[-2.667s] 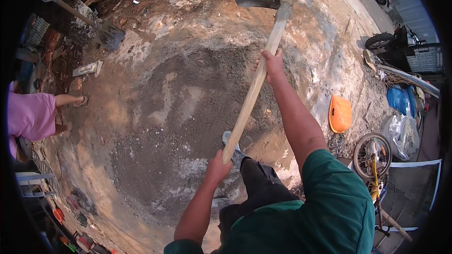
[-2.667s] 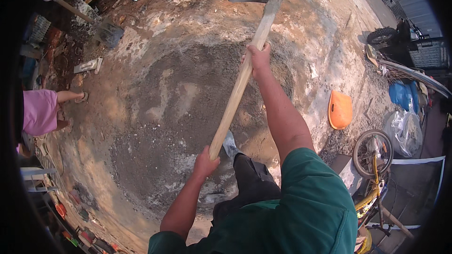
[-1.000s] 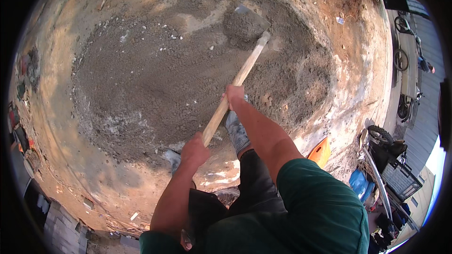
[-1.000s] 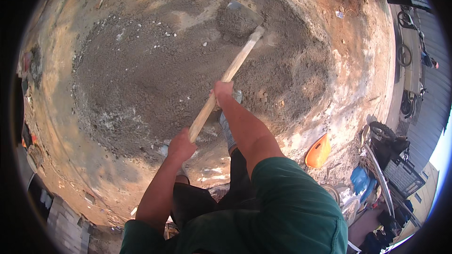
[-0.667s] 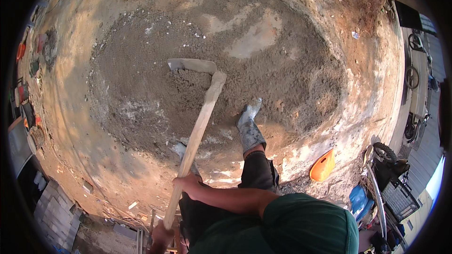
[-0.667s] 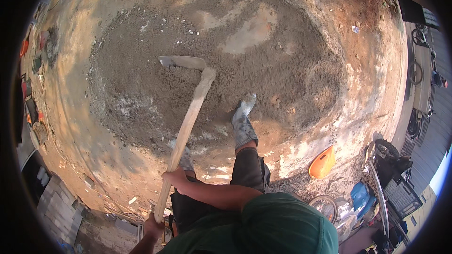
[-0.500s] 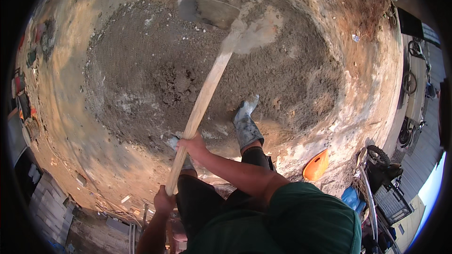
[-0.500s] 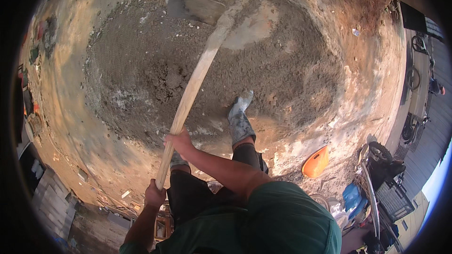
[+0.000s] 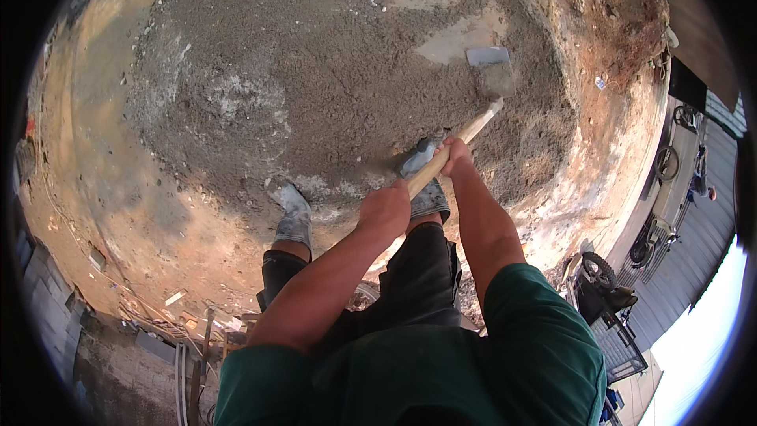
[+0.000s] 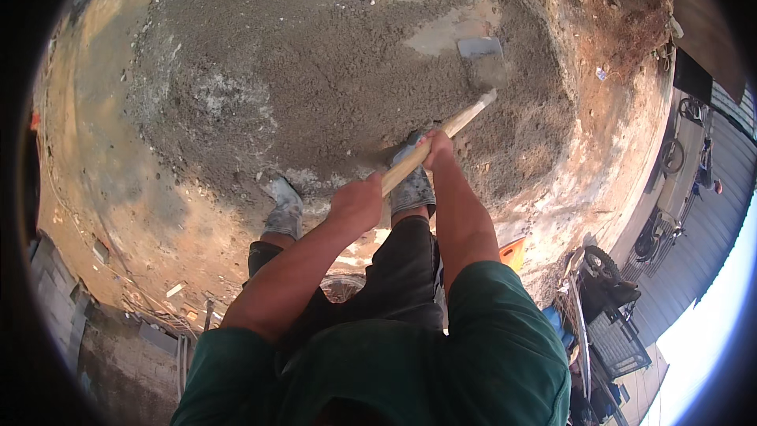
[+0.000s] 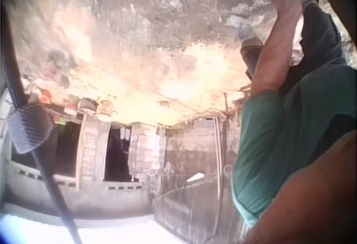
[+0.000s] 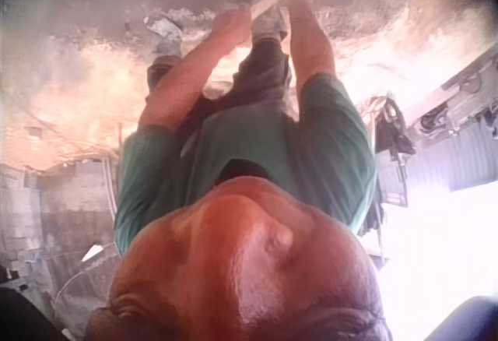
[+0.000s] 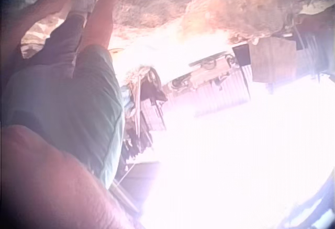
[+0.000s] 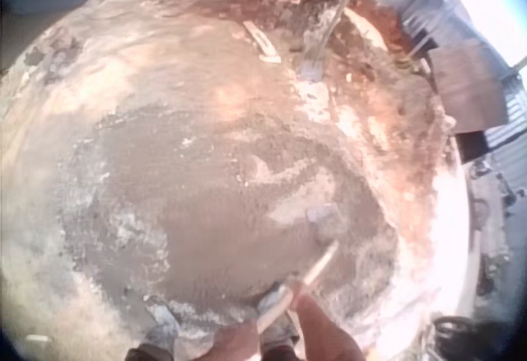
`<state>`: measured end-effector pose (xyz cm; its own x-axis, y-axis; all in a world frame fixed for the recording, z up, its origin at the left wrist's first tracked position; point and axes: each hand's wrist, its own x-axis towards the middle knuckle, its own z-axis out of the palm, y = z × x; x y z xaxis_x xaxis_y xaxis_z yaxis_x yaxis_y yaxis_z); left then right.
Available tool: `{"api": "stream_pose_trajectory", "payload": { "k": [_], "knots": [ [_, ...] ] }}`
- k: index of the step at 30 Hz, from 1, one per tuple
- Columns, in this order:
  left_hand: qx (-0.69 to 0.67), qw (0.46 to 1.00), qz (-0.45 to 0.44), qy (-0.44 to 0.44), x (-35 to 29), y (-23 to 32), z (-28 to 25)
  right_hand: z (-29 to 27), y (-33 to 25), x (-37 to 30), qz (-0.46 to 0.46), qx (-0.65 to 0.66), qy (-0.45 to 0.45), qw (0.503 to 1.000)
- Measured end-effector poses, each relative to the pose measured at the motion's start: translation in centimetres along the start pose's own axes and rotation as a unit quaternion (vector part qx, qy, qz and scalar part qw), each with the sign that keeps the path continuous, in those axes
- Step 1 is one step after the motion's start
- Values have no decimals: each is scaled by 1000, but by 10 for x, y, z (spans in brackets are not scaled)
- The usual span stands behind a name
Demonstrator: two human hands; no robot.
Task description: The person uses a hoe to mix a pile of sand and cement on the ground. They then pour water from a bucket into the mixture and continue mixing with the hoe to combine the ingredients.
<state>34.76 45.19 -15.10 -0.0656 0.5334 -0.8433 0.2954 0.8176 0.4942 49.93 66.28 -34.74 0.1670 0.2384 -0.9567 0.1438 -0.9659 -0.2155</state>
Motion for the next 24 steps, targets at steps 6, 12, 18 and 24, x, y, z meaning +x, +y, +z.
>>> {"api": "stream_pose_trajectory", "payload": {
  "k": [6, 12, 18, 24],
  "knots": [
    [118, 993, -22, -12, -136, -135, -64, 89, 182, -100, 41, 8, 22, 999],
    [205, 973, -109, 5, -314, -149, -164, 163, 232, -236, 69, 141, -79, 984],
    [225, 930, -153, 246, -532, -186, -189, 205, 281, -336, 80, 151, -267, 948],
    [263, 890, -92, 361, -518, -168, -167, 161, 210, -362, 74, 221, -280, 931]
  ]
}}
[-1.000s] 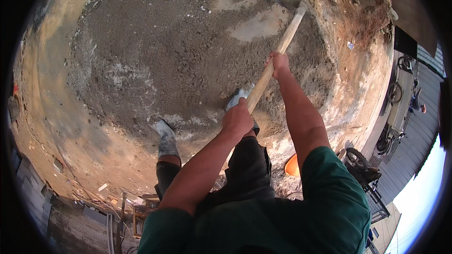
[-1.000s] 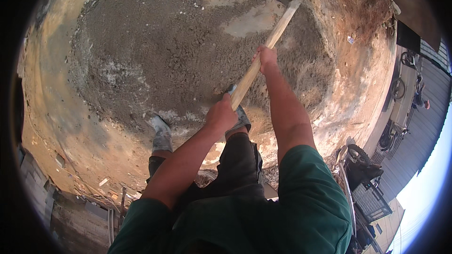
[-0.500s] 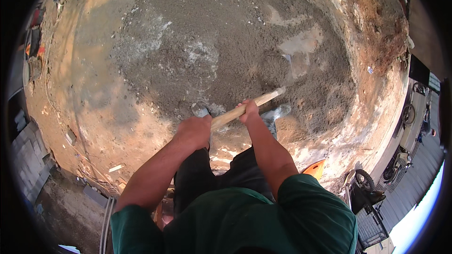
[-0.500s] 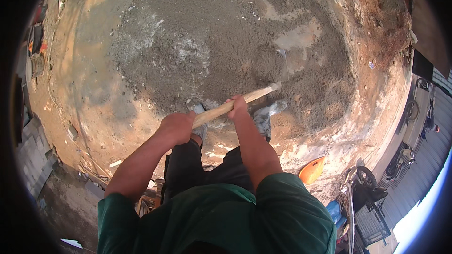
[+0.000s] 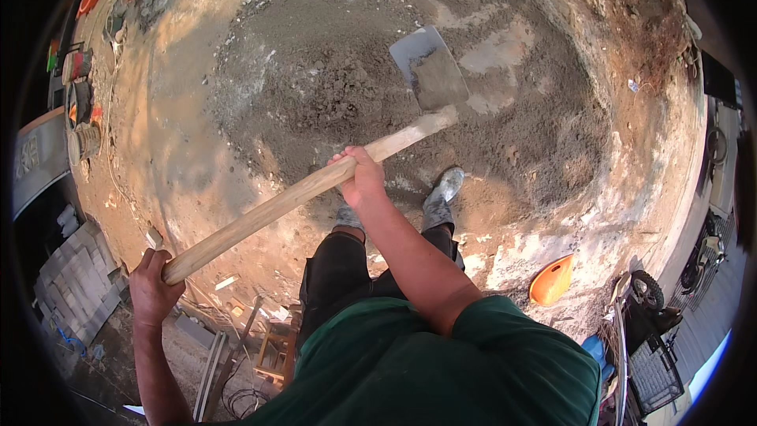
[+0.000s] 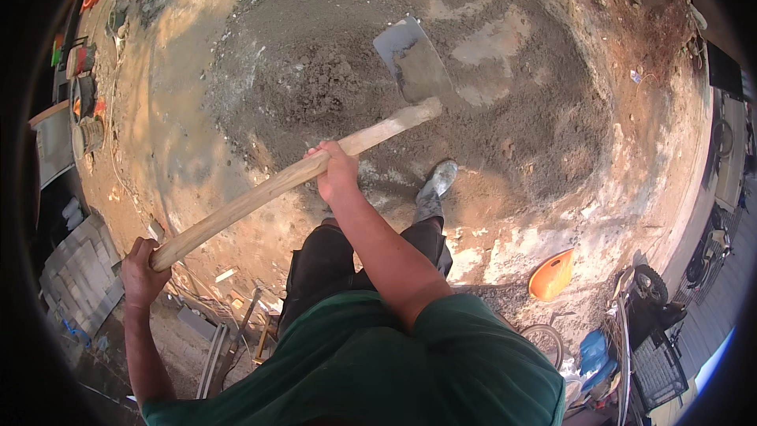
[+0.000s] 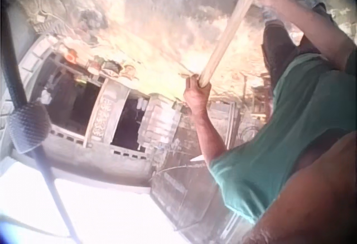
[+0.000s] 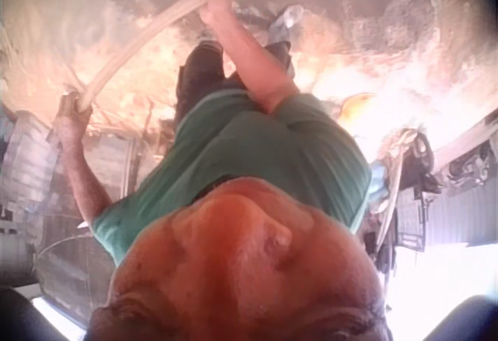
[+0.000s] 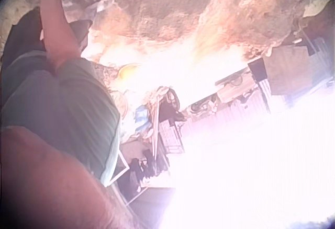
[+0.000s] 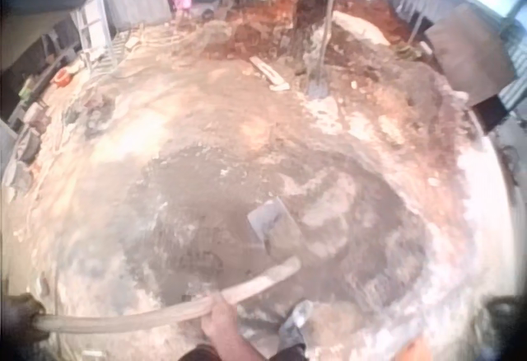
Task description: The person uses a hoe to mix a pile of sand and cement on the ground. They then pour water from a bucket into the mixture and continue mixing with the hoe to combine the ingredients.
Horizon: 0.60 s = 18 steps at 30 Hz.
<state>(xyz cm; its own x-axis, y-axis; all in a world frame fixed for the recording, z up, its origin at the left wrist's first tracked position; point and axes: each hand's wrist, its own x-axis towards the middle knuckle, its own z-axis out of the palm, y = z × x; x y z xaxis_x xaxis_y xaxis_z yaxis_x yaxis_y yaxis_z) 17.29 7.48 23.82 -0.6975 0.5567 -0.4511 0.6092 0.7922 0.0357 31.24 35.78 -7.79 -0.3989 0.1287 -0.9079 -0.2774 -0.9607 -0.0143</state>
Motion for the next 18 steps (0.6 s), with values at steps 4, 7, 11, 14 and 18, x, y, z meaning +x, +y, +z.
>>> {"api": "stream_pose_trajectory", "payload": {
  "k": [4, 7, 11, 14, 18],
  "knots": [
    [-251, 934, 235, 94, 89, 138, 111, -103, -209, 55, -166, 11, 65, 984],
    [-729, 666, 156, 24, 136, 287, 221, -207, -373, 79, -268, 11, 101, 958],
    [-862, 485, 143, -28, 192, 447, 320, -302, -477, 107, -283, -1, 151, 947],
    [-893, 417, 166, -30, 230, 495, 362, -362, -491, 142, -252, -3, 180, 951],
    [-862, 466, 179, -82, 239, 442, 399, -401, -409, 195, -150, 53, 255, 954]
  ]
}}
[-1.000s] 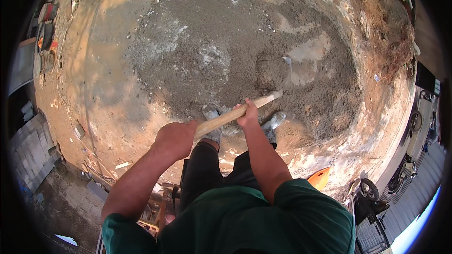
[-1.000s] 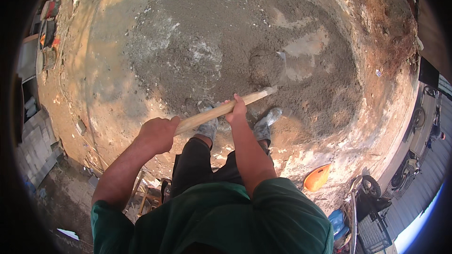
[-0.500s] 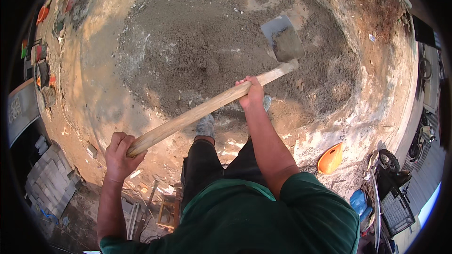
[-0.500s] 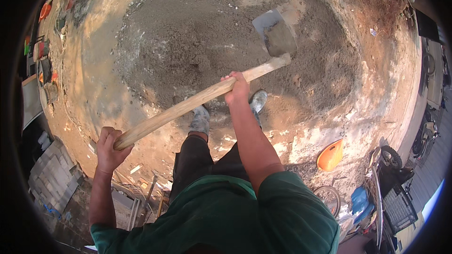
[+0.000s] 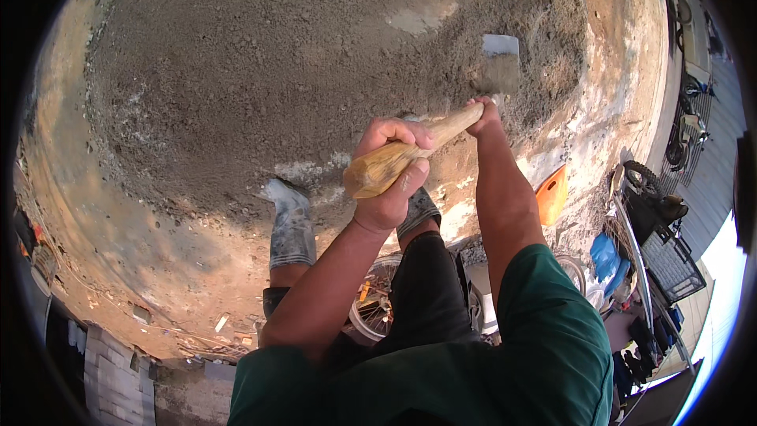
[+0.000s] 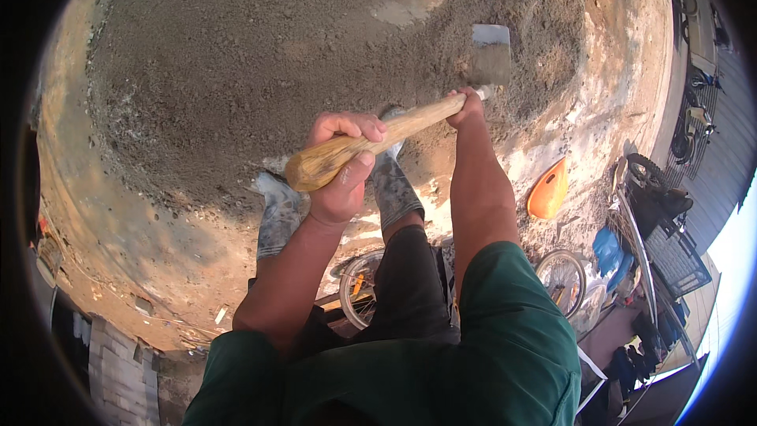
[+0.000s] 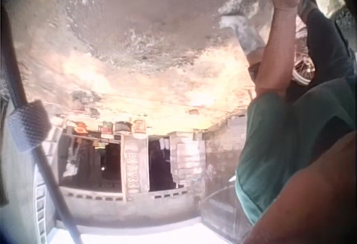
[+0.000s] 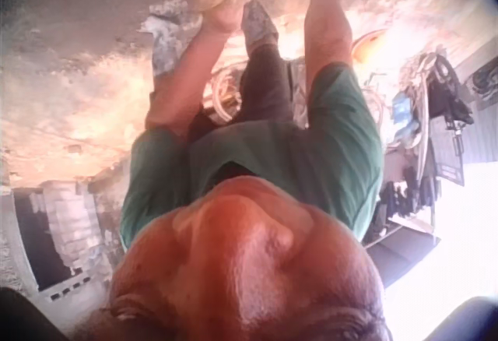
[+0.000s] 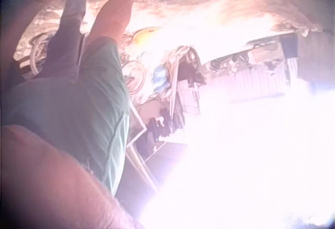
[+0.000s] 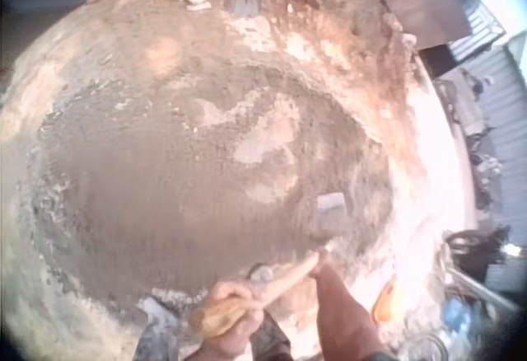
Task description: The person uses a hoe to mix a pile of sand and cement on the ground. They then pour water from a bucket into the mixture and continue mixing with the hoe to combine the ingredients.
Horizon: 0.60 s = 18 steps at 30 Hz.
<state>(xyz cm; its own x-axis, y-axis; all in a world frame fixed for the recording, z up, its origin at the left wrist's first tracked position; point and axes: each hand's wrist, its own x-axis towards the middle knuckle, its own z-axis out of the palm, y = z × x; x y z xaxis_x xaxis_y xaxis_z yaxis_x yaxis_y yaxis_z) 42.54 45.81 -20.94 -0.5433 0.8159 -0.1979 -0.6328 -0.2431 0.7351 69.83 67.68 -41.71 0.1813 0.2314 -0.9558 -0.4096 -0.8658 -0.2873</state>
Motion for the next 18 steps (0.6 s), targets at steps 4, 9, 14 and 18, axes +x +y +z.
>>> {"api": "stream_pose_trajectory", "payload": {
  "k": [4, 9, 14, 18],
  "knots": [
    [74, 995, 1, 62, -65, 81, -69, 33, 138, -45, 58, 2, 2, 998],
    [148, 984, 46, 83, -92, 218, -91, 94, 280, -119, 153, 11, -21, 988],
    [239, 963, 55, 113, -136, 366, -89, 130, 378, -241, 195, -32, -78, 977],
    [304, 937, 80, 154, -218, 525, -92, 142, 443, -404, 264, -3, -145, 954]
  ]
}}
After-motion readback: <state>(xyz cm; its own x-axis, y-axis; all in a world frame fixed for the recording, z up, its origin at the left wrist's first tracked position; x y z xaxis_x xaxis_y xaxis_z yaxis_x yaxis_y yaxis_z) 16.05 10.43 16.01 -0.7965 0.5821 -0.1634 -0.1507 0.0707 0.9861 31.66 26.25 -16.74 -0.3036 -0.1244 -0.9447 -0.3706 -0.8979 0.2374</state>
